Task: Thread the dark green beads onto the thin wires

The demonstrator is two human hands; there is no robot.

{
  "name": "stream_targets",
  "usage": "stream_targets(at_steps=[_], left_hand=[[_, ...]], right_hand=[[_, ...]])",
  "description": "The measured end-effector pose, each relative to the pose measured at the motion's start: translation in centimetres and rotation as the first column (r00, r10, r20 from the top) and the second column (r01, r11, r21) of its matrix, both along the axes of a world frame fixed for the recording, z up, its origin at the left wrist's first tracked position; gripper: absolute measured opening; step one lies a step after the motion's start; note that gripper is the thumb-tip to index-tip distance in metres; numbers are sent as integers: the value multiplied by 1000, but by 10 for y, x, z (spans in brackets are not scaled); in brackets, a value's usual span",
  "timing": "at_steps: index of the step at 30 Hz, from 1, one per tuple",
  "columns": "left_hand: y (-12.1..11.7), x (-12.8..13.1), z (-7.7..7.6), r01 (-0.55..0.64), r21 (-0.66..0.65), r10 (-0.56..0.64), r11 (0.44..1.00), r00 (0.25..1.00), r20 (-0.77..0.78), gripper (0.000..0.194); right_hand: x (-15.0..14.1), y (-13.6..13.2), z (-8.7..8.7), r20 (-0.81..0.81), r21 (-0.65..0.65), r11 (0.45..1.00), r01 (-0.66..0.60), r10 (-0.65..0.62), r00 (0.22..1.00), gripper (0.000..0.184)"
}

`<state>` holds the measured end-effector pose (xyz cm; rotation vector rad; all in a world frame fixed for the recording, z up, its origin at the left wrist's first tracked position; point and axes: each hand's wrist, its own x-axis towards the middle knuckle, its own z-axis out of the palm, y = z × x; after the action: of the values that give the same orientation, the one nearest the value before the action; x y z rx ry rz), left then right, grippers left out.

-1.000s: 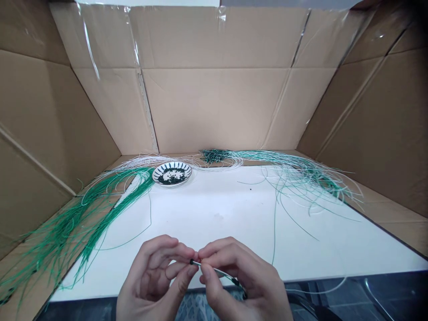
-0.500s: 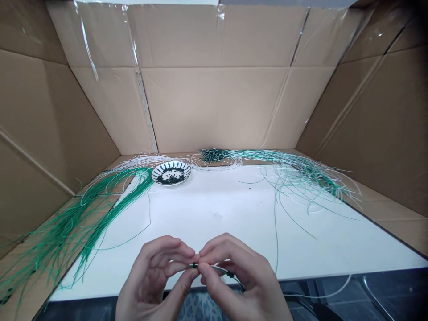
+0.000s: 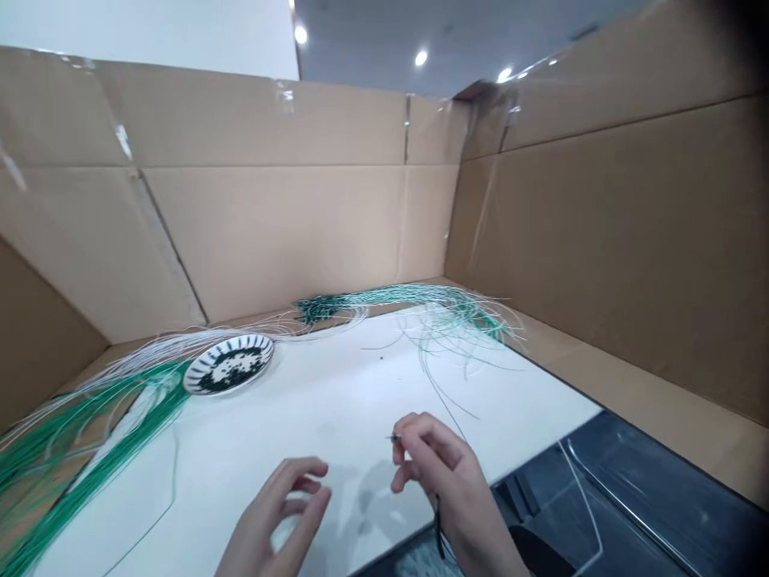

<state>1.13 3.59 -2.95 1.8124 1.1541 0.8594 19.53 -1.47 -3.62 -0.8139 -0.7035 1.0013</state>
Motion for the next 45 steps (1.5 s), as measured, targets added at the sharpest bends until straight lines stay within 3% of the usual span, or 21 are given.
stream_targets(at_steps=[1,3,4,8,11,15,19,22,24,27,29,34,37,45], left_hand=[[18,14,-1,173,28,-165,985,967,-196,26],[59,50,-3,286,31,-264,958,915,-304,10],[80,70,-6,292,38,-261,956,900,-350,5],[143,144,-21,238,122,-164,964,886,-434,20],[163,174,-33,219,155,-137,963,897,-420,25],[167,186,-38,207,121,-159,971,932,-325,24],[150,176,-21,195,18,-190,981,971,-145,18],[115,149,1,175,-75,-169,982,982,80,12],[84,121,14,159,-161,-113,974,958,263,20],[37,78,26,117,-327,59,938,874,482,40],[12,54,27,69,-422,204,904,799,566,43],[-19,21,24,0,-579,491,815,530,692,42],[-27,9,24,-4,-610,555,792,421,718,44],[-37,-13,21,-30,-599,574,800,325,751,43]], right_hand=[[10,-2,-2,-11,7,999,37,-37,999,25],[23,-7,-5,-42,34,997,63,-61,997,26],[26,-10,-6,-60,46,997,58,-55,997,28],[30,-15,-8,-121,71,997,-10,18,992,35],[36,-16,-10,-138,71,997,-23,33,990,38],[44,-18,-13,-119,57,998,-14,21,993,41],[44,-15,-12,-81,50,999,18,-14,997,39],[40,-7,-6,-44,70,995,74,-72,996,35],[34,-1,-1,-15,87,990,108,-107,994,29],[16,6,6,32,94,992,87,-91,995,21],[-2,7,9,70,92,995,24,-30,997,18],[-46,-1,13,241,54,995,-87,72,968,8],[-63,-4,16,357,70,995,-73,43,933,9],[-88,-5,23,493,212,973,-86,-31,869,25]])
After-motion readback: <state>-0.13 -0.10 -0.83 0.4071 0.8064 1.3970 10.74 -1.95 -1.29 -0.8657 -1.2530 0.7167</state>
